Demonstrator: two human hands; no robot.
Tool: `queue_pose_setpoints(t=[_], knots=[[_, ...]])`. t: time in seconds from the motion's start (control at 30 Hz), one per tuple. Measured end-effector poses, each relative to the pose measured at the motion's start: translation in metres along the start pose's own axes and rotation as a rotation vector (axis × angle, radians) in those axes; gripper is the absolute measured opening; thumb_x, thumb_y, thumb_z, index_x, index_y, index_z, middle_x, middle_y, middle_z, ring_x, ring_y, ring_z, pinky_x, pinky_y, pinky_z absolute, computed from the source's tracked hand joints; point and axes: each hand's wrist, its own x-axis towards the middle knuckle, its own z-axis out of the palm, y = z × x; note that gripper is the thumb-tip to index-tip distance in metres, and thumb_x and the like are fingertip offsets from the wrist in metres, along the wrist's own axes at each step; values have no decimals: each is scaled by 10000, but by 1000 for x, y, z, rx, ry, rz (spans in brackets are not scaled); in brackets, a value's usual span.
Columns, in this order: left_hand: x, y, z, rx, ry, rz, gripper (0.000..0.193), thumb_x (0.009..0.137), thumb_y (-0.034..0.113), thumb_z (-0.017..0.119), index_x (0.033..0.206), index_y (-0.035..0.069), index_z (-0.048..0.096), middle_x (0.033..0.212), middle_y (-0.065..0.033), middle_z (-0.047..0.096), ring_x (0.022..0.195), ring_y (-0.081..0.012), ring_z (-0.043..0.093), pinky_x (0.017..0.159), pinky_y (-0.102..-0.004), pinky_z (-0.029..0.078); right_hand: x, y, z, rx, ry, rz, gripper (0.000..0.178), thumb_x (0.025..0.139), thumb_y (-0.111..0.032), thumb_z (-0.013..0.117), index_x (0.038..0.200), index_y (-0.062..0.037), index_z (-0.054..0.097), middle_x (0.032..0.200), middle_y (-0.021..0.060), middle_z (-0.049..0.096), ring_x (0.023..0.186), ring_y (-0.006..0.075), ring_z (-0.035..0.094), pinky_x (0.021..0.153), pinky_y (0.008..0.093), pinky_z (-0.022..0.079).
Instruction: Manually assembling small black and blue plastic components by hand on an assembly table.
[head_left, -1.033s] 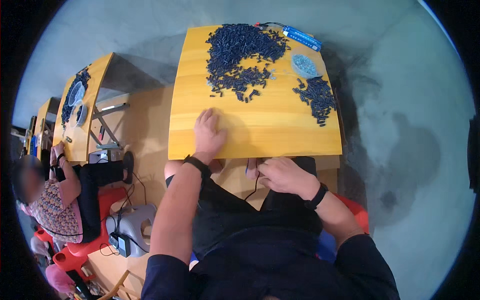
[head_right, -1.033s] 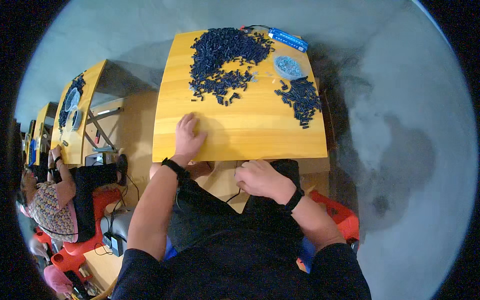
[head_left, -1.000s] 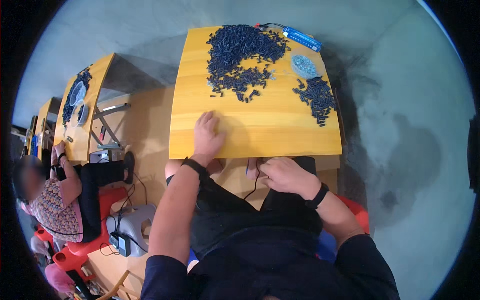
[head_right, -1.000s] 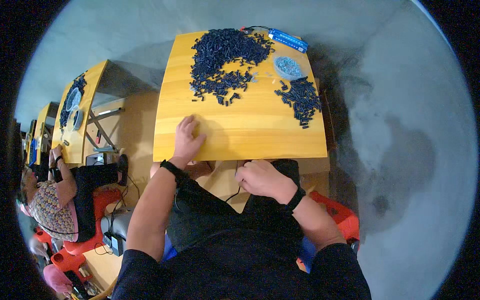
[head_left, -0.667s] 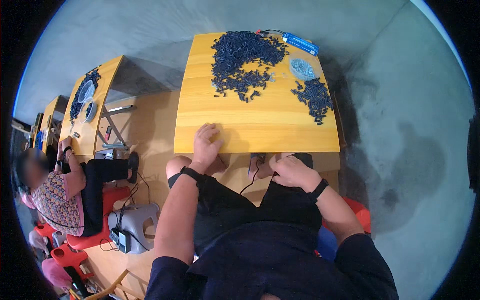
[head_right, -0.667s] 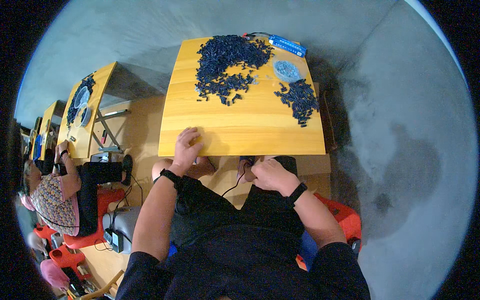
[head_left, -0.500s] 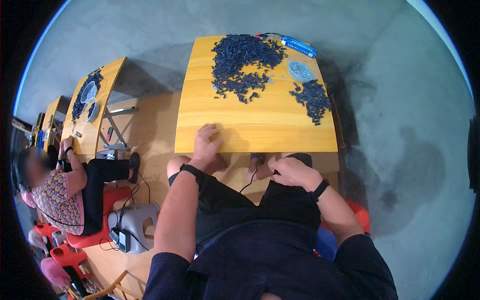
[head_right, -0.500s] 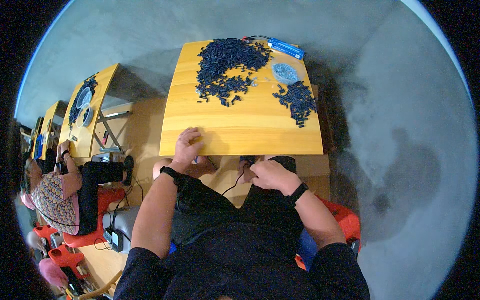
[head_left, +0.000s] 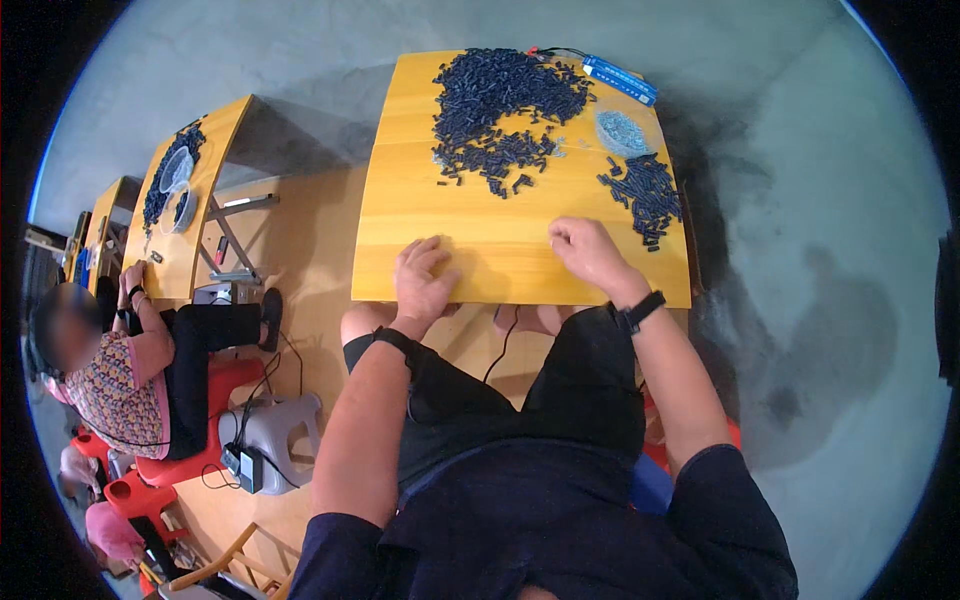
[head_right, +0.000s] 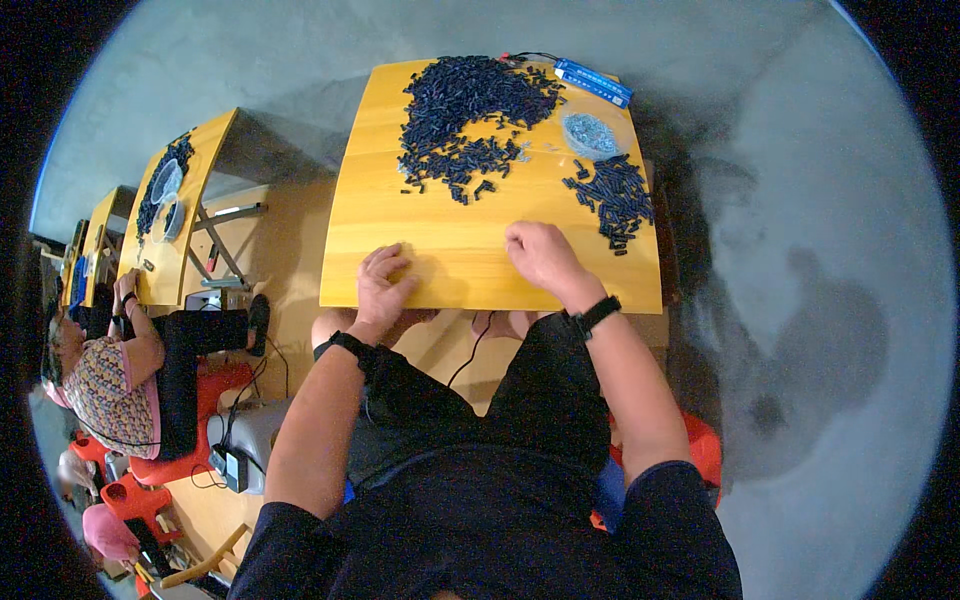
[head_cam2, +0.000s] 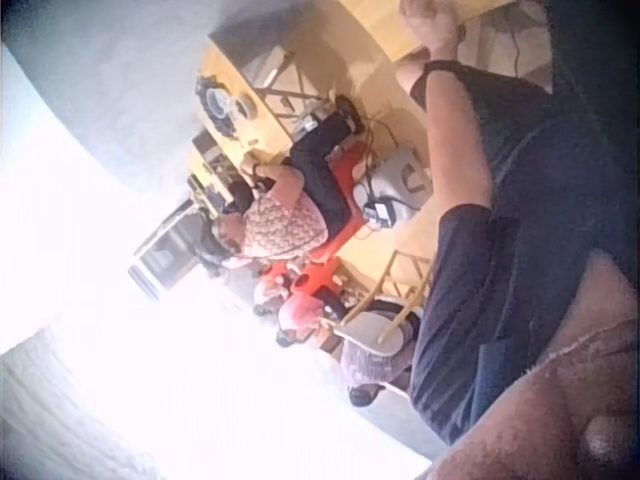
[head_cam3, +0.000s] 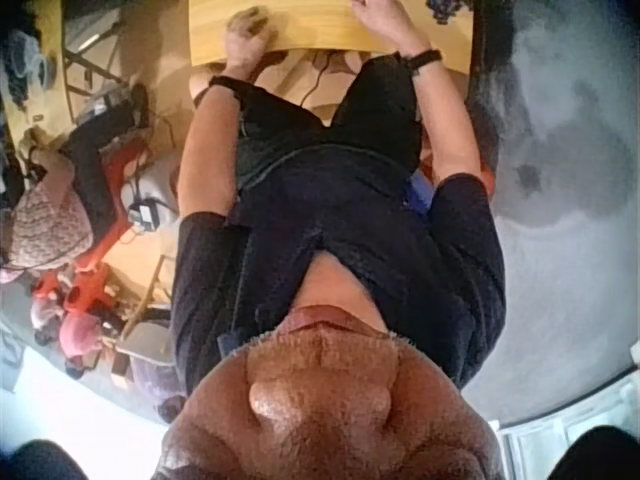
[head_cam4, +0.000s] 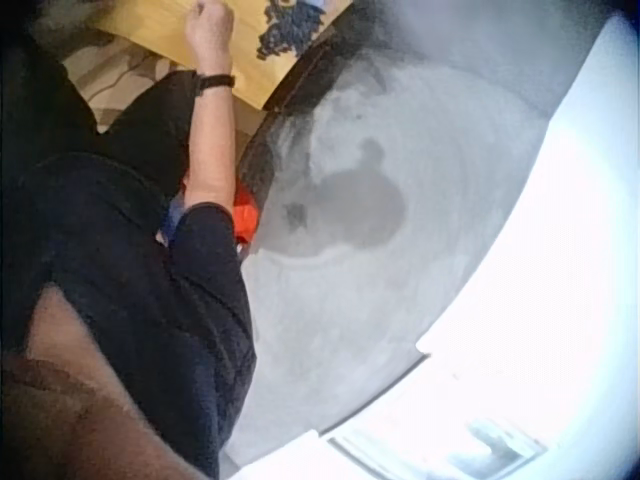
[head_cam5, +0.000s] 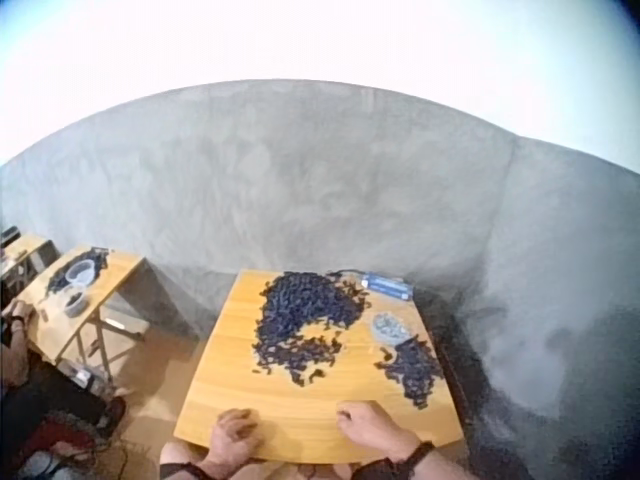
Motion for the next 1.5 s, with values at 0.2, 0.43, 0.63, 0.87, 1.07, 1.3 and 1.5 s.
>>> queue_pose_setpoints(t=[0.2, 0.43, 0.63, 0.87, 1.07, 1.3, 1.5], knots=[[0, 3, -1, 18, -2, -16, 306, 671, 193, 718, 940, 48, 712, 1250, -117, 604, 1237, -351, 450, 1046, -436, 368, 55, -2, 12, -146, 60, 63, 132, 819, -120, 558, 840, -16, 637, 803, 204, 644, 807, 396, 625, 711, 469, 498], [-1, 7, 0, 78, -19, 57, 307, 662, 177, 717, 944, 54, 711, 1267, -102, 595, 1244, -340, 445, 1045, -440, 353, 82, 26, 29, -221, 244, 65, 109, 807, -119, 590, 859, -33, 632, 854, 217, 651, 816, 400, 623, 703, 480, 492], [-4, 17, -8, 87, -26, -35, 320, 663, 176, 711, 964, 69, 709, 1303, -97, 569, 1270, -330, 420, 1051, -436, 338, 94, 2, 25, -267, 89, 168, 156, 821, -189, 610, 873, -45, 637, 872, 189, 660, 839, 388, 629, 723, 474, 504], [-2, 22, -4, 118, -28, -32, 324, 657, 169, 718, 971, 95, 700, 1307, -88, 564, 1275, -335, 415, 1050, -453, 335, 97, 19, 25, -358, 63, 57, 155, 837, -200, 596, 896, -70, 657, 892, 182, 662, 866, 371, 630, 739, 460, 509], [-2, 23, -5, 138, -33, -53, 331, 661, 175, 707, 984, 108, 696, 1322, -71, 551, 1285, -331, 404, 1053, -454, 321, 97, 18, 24, -233, 85, 157, 157, 847, -166, 565, 931, -58, 642, 910, 191, 665, 886, 388, 626, 762, 482, 496], [-2, 25, -6, 127, -39, -53, 331, 663, 179, 701, 987, 112, 696, 1330, -68, 544, 1286, -328, 403, 1049, -463, 322, 110, 16, 22, -251, 61, 91, 168, 848, -173, 563, 918, -37, 631, 905, 192, 664, 882, 390, 622, 770, 488, 491], [-3, 27, -6, 148, -44, -47, 339, 663, 163, 726, 995, 106, 687, 1329, -78, 545, 1271, -322, 410, 1057, -447, 321, 118, 10, 26, -335, 80, 84, 157, 814, -183, 589, 879, -53, 648, 901, 185, 662, 883, 375, 623, 763, 484, 496]])
